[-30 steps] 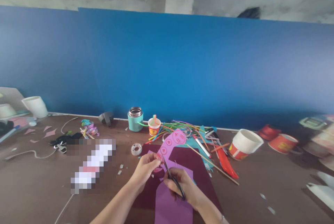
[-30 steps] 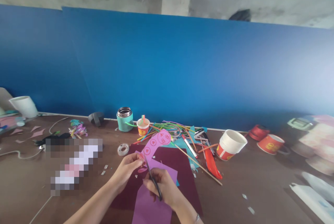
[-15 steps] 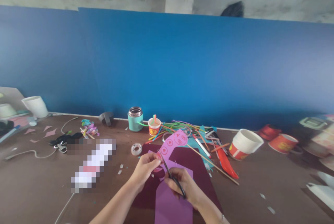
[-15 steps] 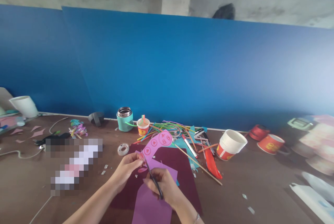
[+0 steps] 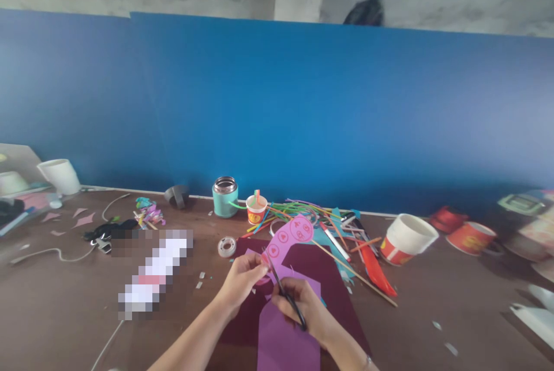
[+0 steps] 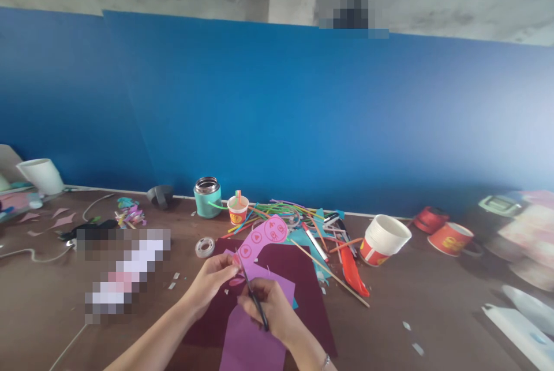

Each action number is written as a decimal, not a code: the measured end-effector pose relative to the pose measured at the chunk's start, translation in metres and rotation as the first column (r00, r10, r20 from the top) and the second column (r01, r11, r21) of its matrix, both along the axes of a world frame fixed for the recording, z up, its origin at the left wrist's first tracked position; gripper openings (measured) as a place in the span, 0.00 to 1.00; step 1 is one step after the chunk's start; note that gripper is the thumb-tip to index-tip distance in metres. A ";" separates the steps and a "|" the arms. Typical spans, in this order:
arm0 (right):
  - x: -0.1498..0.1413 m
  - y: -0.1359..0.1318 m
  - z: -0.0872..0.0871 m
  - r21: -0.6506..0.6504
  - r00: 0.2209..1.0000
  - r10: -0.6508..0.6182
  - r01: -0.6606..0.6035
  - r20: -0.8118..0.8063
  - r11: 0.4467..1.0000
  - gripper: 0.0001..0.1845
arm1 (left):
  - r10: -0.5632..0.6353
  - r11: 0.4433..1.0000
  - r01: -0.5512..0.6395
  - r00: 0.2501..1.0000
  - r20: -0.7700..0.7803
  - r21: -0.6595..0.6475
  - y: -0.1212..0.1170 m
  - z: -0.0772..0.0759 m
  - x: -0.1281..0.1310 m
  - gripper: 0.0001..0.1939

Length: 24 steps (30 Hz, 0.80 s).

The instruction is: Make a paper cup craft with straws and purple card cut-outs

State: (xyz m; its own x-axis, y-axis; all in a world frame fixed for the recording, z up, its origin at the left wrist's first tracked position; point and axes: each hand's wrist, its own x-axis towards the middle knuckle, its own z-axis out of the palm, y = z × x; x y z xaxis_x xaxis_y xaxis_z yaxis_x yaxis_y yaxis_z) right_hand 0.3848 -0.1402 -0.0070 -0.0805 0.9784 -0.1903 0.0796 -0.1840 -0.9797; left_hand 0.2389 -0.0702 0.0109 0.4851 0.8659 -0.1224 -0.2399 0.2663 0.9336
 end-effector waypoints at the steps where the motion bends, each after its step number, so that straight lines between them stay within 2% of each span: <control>1: 0.000 0.000 0.000 0.001 1.000 -0.004 0.004 -0.002 1.000 0.17 | -0.001 1.000 0.001 1.000 0.005 -0.002 0.000 0.000 0.000 0.14; 9: -0.002 0.002 -0.003 0.032 1.000 0.015 -0.014 -0.026 0.999 0.19 | 0.013 1.000 -0.013 1.000 0.012 -0.005 -0.002 0.002 0.001 0.15; 17: -0.006 0.000 0.003 0.019 1.000 -0.006 0.007 -0.018 1.000 0.21 | -0.001 1.000 0.001 1.000 0.016 0.004 -0.002 0.003 0.001 0.15; 24: -0.006 0.001 -0.002 0.051 1.000 0.004 -0.002 -0.026 0.999 0.21 | -0.036 0.999 0.036 0.999 0.020 0.014 -0.002 0.003 0.001 0.15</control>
State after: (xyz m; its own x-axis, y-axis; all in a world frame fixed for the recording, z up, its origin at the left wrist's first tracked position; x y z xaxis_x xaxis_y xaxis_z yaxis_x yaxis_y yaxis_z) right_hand 0.3789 -0.1391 -0.0092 -0.0878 0.9866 -0.1377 0.0540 -0.1334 -0.9896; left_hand 0.2398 -0.0719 0.0137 0.5185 0.8492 -0.1001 -0.2493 0.2621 0.9323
